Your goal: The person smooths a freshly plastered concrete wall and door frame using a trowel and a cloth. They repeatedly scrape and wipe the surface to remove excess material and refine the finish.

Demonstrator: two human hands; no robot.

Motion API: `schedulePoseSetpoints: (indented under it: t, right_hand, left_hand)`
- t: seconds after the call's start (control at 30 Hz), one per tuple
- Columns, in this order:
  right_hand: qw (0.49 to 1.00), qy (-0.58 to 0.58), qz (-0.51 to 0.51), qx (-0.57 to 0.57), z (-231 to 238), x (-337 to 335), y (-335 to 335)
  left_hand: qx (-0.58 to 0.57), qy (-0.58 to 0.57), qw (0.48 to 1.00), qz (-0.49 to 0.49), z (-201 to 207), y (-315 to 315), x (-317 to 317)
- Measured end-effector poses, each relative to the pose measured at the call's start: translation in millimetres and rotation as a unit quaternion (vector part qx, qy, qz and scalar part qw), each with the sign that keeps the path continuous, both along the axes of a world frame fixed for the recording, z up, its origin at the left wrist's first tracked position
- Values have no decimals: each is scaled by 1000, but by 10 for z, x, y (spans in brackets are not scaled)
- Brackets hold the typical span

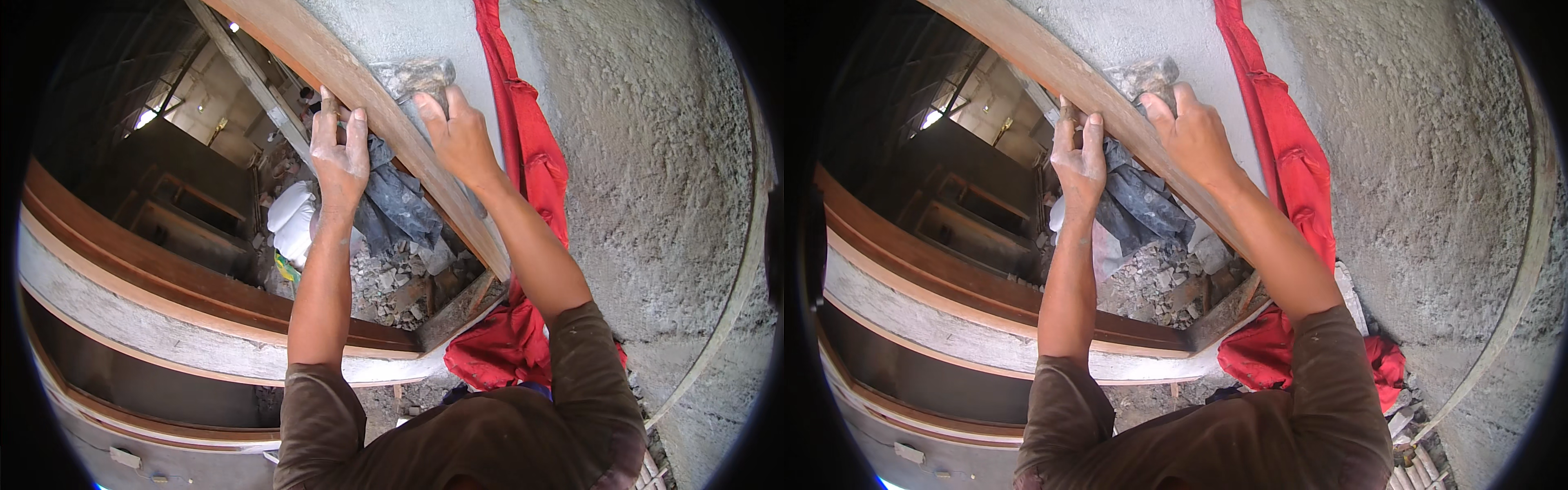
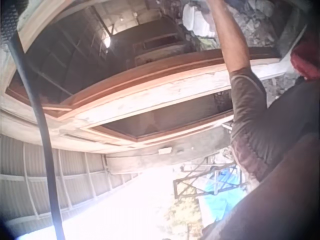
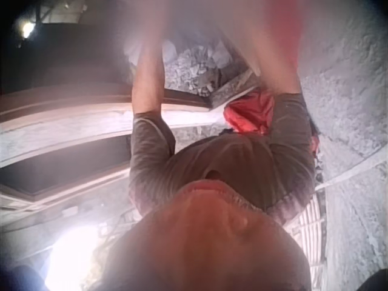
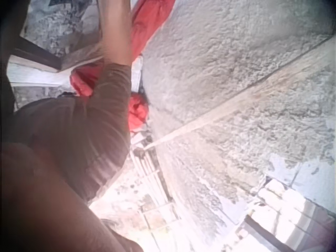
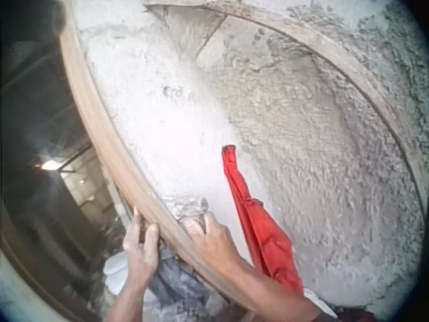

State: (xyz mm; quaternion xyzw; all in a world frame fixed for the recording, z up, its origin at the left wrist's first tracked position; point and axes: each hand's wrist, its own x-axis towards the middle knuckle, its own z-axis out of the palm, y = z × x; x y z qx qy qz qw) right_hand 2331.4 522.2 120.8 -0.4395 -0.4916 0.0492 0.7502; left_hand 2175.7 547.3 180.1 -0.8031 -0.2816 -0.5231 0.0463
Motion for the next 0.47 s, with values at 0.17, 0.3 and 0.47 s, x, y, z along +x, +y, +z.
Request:
schedulePoseSetpoints:
  t: [0.17, 0.3, 0.47]
  right_hand:
    - [998, 36, 44, -14, -13, -8, -76]
    - [998, 51, -16, -15, -651, -182, -73]
    - [997, 37, 23, -67, -841, -67, -184]
  left_hand:
    - [9, -15, 1000, 11, -27, 9, -27]
    - [26, -1, 1000, 10, -19, 32, 20]
    - [46, 0, 999, 7, -54, 89, -44]
